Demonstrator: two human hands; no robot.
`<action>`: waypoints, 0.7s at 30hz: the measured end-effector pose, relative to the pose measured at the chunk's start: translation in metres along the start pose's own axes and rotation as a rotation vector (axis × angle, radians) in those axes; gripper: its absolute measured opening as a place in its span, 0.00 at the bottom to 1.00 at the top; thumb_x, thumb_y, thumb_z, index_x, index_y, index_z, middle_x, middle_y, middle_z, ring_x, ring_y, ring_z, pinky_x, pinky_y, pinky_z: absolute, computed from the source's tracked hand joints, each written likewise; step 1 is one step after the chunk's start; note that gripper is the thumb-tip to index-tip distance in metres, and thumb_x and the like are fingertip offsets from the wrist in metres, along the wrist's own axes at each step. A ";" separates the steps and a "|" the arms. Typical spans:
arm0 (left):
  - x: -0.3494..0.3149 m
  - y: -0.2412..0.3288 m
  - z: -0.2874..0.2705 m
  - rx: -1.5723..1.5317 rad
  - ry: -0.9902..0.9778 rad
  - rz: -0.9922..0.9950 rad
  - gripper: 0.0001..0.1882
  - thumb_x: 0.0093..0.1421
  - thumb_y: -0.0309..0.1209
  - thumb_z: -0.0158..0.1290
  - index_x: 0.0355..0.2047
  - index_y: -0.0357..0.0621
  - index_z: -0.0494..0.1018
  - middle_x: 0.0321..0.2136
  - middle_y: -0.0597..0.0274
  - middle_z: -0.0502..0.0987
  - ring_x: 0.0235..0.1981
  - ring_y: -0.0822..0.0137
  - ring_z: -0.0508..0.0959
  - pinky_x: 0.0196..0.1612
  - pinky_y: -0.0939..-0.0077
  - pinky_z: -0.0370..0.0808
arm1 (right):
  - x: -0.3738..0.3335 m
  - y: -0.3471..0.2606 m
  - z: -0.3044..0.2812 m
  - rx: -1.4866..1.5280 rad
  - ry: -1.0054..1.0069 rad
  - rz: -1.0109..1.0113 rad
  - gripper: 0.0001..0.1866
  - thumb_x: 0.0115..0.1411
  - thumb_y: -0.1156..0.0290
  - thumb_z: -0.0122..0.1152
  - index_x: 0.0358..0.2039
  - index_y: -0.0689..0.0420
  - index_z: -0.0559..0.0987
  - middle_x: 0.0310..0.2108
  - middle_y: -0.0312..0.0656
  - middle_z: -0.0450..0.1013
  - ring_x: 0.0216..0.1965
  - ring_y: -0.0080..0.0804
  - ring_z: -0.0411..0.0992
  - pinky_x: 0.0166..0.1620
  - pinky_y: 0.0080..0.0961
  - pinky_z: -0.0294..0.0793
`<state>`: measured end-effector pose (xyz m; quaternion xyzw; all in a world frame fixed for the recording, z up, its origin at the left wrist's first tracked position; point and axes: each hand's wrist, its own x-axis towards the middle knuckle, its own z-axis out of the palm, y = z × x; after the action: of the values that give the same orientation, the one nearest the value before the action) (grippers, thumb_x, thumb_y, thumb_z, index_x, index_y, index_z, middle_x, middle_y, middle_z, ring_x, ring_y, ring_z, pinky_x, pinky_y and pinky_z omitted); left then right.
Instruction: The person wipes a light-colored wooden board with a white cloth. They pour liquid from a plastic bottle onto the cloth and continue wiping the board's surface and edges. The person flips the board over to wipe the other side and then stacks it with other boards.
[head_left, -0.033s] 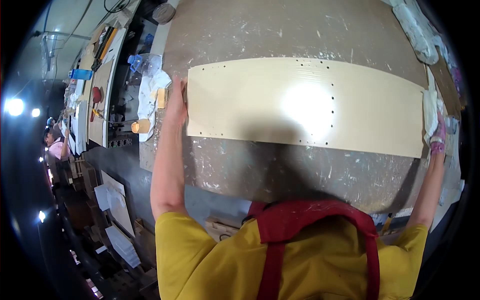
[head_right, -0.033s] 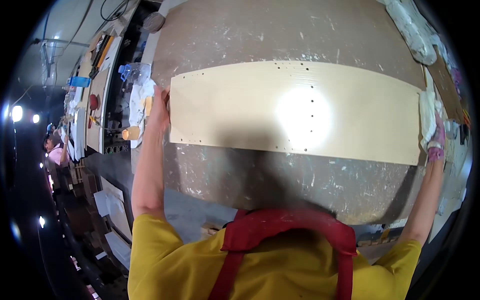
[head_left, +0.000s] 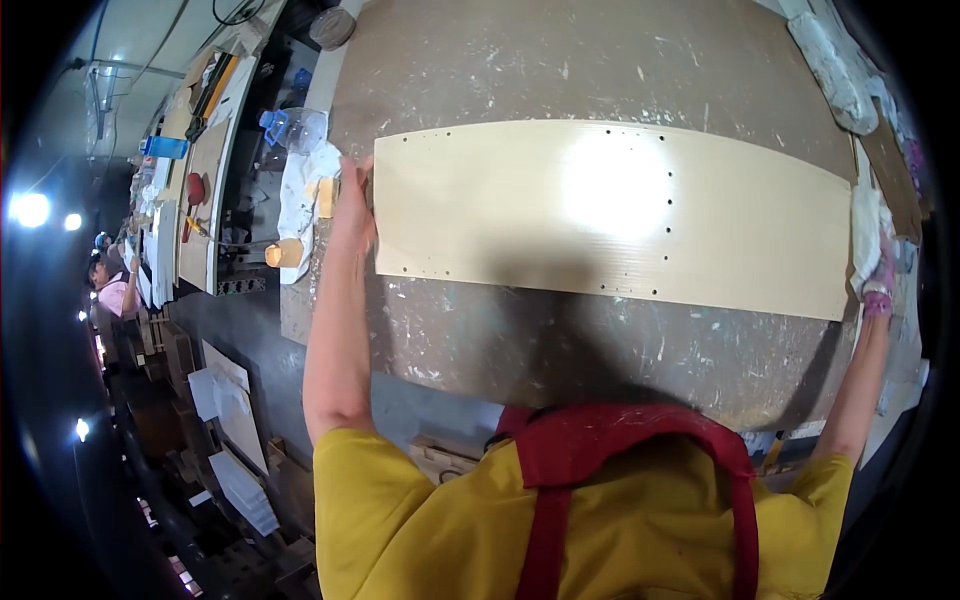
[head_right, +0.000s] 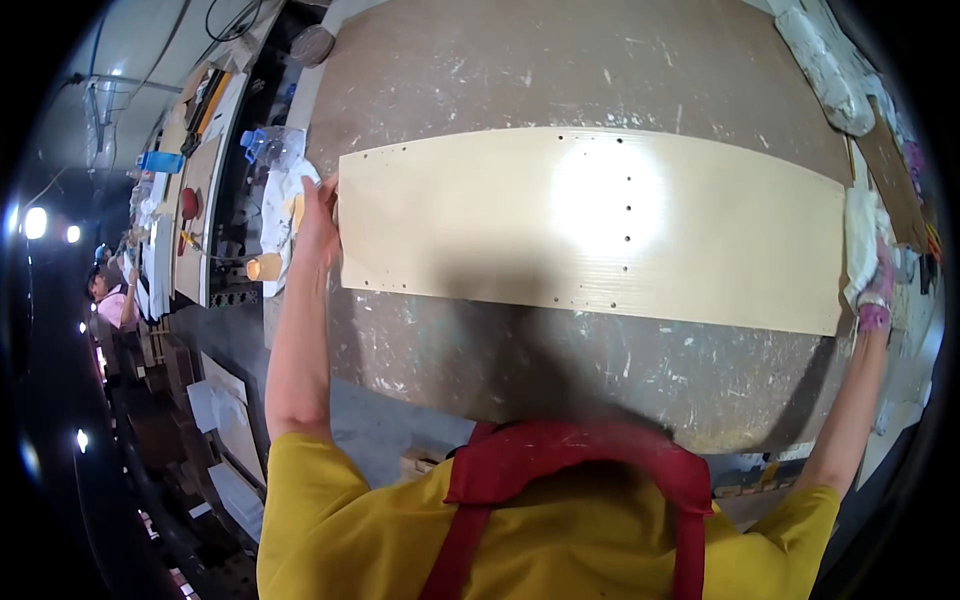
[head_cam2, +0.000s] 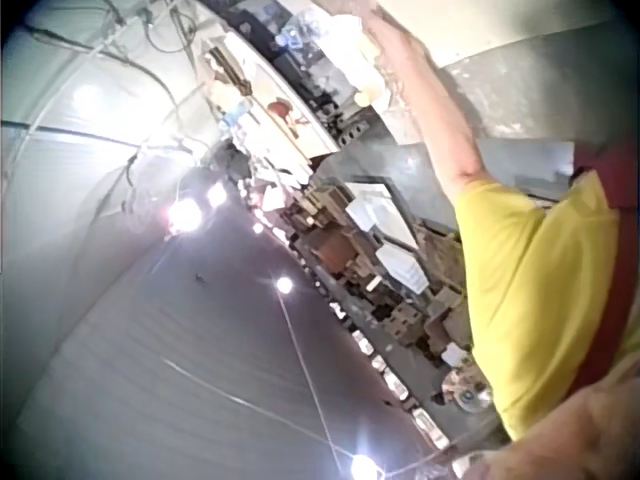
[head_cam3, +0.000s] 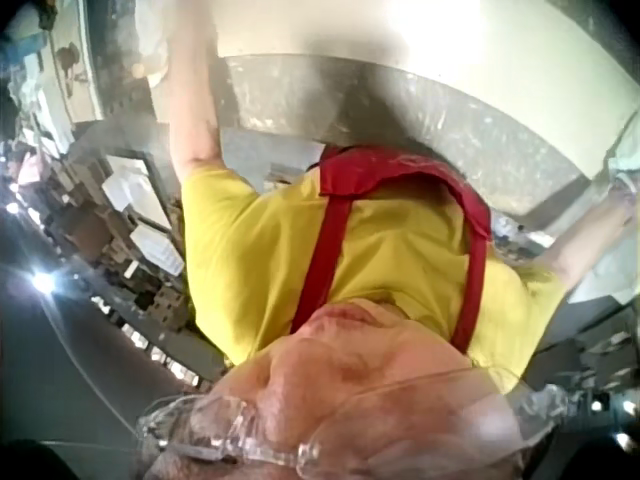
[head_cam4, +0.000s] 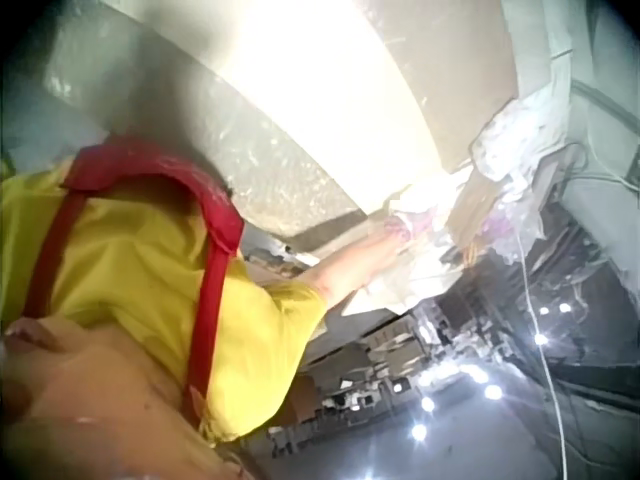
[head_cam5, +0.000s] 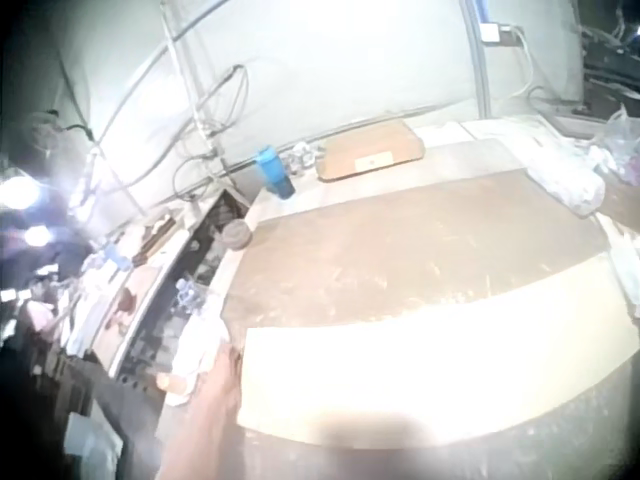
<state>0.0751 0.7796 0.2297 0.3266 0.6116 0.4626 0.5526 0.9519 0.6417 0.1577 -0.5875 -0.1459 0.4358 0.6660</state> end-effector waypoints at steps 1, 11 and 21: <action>-0.008 0.004 0.000 -0.059 0.021 0.047 0.33 0.66 0.55 0.28 0.55 0.39 0.64 0.52 0.57 0.69 0.54 0.63 0.67 0.58 0.70 0.62 | -0.005 -0.004 0.000 0.028 -0.039 -0.037 0.26 0.61 0.62 0.51 0.57 0.61 0.66 0.54 0.42 0.68 0.53 0.33 0.67 0.59 0.26 0.62; -0.084 0.011 -0.042 -0.564 0.212 0.320 0.36 0.63 0.60 0.31 0.41 0.33 0.67 0.44 0.50 0.72 0.49 0.61 0.69 0.55 0.70 0.62 | -0.167 -0.042 0.077 -1.277 -0.060 -1.021 0.21 0.64 0.64 0.43 0.54 0.64 0.64 0.50 0.46 0.65 0.50 0.33 0.64 0.54 0.29 0.62; -0.166 -0.011 -0.085 -0.600 0.057 0.263 0.25 0.65 0.50 0.36 0.29 0.38 0.69 0.41 0.49 0.70 0.45 0.57 0.67 0.58 0.63 0.58 | -0.285 -0.043 0.051 -1.617 0.160 -1.014 0.15 0.55 0.81 0.47 0.45 0.64 0.69 0.42 0.51 0.68 0.45 0.47 0.67 0.53 0.32 0.64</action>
<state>0.0219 0.6074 0.2784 0.2123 0.4156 0.6985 0.5425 0.7690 0.4632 0.3011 -0.7645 -0.5938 -0.1785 0.1763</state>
